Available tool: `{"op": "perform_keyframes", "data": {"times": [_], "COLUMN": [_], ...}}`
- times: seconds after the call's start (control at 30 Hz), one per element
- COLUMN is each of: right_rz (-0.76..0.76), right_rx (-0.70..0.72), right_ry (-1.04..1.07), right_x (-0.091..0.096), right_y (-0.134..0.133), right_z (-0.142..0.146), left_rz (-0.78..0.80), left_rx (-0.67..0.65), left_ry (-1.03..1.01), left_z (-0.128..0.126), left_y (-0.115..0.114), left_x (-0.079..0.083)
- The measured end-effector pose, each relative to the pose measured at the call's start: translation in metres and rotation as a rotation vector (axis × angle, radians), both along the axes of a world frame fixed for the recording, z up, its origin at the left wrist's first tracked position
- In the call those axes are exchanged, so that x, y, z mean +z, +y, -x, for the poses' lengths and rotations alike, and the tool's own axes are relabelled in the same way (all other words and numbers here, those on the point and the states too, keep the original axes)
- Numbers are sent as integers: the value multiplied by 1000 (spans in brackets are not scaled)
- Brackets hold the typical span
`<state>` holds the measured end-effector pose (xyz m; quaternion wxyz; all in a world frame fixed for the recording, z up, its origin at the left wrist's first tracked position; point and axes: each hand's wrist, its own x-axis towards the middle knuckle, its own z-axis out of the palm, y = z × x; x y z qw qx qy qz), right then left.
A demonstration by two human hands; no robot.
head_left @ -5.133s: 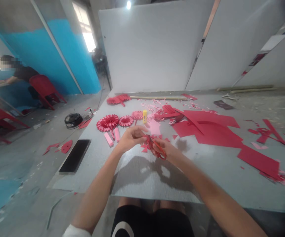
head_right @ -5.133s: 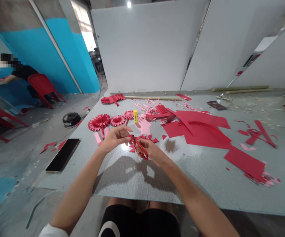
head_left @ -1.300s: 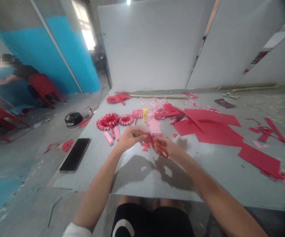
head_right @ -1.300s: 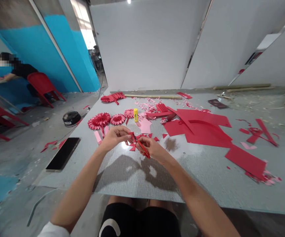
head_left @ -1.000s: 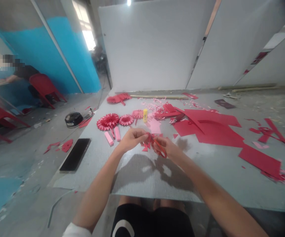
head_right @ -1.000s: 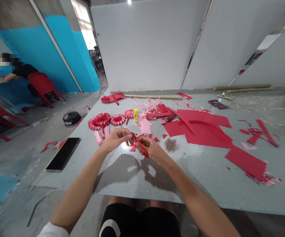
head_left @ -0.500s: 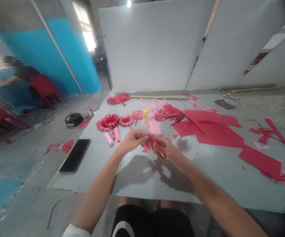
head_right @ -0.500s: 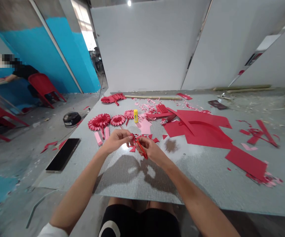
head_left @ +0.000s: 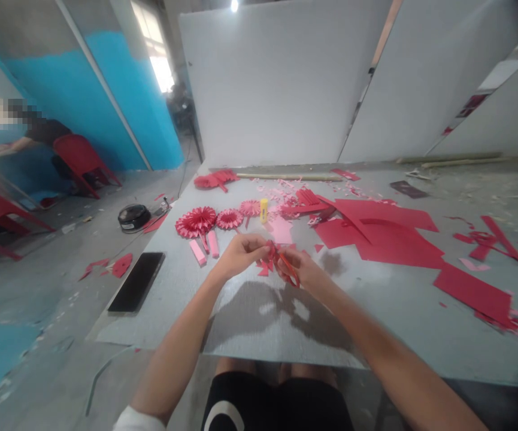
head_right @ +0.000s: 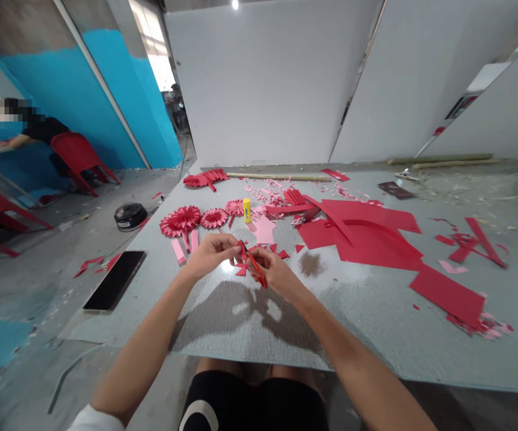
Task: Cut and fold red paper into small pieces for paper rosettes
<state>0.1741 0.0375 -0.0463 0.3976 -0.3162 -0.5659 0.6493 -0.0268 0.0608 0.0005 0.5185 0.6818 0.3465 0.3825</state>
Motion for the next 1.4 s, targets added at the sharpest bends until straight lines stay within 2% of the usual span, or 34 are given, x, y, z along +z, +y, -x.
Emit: {"op": "perform_keyframes", "data": {"times": [0.2,0.43,0.73,1.23,1.4], "right_rz": [-24,-11,2,-18,18], "right_rx": [-10,-1,7,10,29], "right_ry": [7,-38,-57,-66,-40], "right_x": [3,2,4,2,2], "right_y": [-1,0,-1,-1,-1], "right_z": [-2,-4,-1,-3,-3], "left_rz": [-1,-26,-37,-57,-62], "left_rx": [61,81,171,96,93], "left_ry": [-61,-18,-173,-133,-104], "left_z": [2,3,2,5,6], "left_y": [2,0,1,0,-1], "left_x": [-1,3,2,2,3]}}
